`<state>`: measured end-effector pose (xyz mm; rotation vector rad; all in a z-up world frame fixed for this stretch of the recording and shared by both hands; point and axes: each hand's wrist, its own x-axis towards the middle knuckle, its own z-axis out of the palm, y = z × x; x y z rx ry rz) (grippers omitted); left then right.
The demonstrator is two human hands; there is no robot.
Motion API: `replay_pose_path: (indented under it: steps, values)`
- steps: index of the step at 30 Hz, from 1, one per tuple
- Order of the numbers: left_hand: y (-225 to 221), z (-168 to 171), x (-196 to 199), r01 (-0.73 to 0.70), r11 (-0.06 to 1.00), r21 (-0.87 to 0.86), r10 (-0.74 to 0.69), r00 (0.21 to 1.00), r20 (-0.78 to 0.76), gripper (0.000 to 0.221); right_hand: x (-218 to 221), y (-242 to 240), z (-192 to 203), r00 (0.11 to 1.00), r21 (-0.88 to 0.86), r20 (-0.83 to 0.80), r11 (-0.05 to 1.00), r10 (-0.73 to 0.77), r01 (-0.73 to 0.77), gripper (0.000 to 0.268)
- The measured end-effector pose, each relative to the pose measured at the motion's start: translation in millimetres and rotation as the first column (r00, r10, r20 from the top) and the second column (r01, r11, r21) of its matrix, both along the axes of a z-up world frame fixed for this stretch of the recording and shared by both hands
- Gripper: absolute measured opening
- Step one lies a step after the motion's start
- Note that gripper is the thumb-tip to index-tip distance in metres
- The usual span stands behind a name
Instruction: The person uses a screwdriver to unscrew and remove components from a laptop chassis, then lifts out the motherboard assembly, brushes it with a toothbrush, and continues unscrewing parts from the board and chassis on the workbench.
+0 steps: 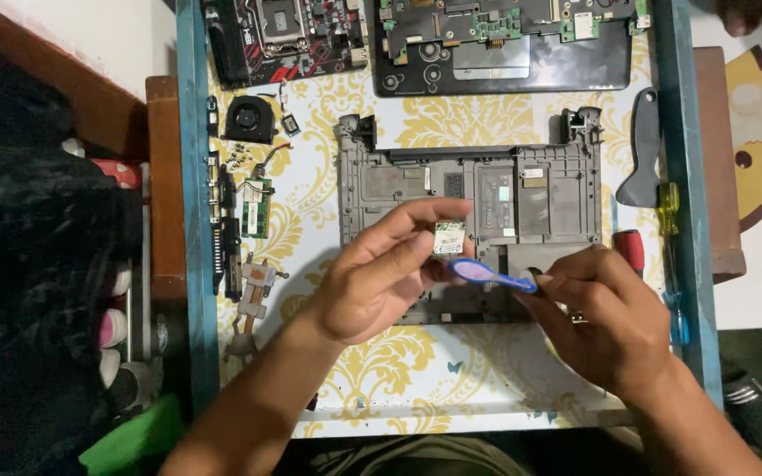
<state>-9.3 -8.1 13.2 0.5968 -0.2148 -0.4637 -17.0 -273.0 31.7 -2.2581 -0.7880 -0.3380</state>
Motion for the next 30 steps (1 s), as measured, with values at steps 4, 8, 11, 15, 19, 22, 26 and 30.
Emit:
replay_pose_path:
  steps: [4,8,11,15,19,22,26,30]
  values:
    - [-1.7,0.5,-1.3,0.062,0.995,-0.082,-0.063,0.998,-0.010,0.035,4.9,-3.2,-7.9,1.000,-0.062,0.027,0.998,-0.005,0.007,0.026]
    - [1.5,-5.1,1.9,0.002,0.998,-0.065,-0.002,1.000,-0.007,0.036,8.9,-8.4,-4.6,0.997,-0.120,0.034,0.990,-0.069,0.072,0.022]
    - [-0.2,-5.4,0.7,-0.006,0.999,-0.040,0.005,1.000,-0.019,0.038,7.9,-4.6,-3.7,0.999,-0.094,-0.007,0.994,-0.052,0.051,0.022]
    - [-2.3,-8.0,2.6,-0.052,0.997,0.052,0.050,0.998,0.035,0.046,11.0,-8.3,-5.9,0.995,-0.126,-0.018,0.988,-0.094,0.091,0.023]
    - [-2.4,-21.5,3.7,-0.148,0.988,0.034,0.148,0.989,-0.023,0.023,8.2,-4.1,8.3,0.991,-0.055,-0.085,0.993,-0.105,0.100,0.024]
    - [-5.7,-22.4,3.0,-0.146,0.989,0.007,0.146,0.987,-0.070,0.018,8.0,-1.7,6.0,0.993,0.005,-0.114,1.000,-0.029,0.030,0.023]
    - [-11.4,-18.4,-1.1,-0.139,0.983,0.121,0.147,0.987,-0.060,0.026,7.5,-3.8,-6.1,0.998,-0.083,-0.045,0.996,-0.048,0.044,0.026]
    - [-12.9,-14.6,0.5,-0.234,0.952,0.199,0.256,0.962,-0.092,0.031,7.7,-2.8,-6.0,0.999,-0.215,-0.009,0.975,-0.052,0.049,0.016]
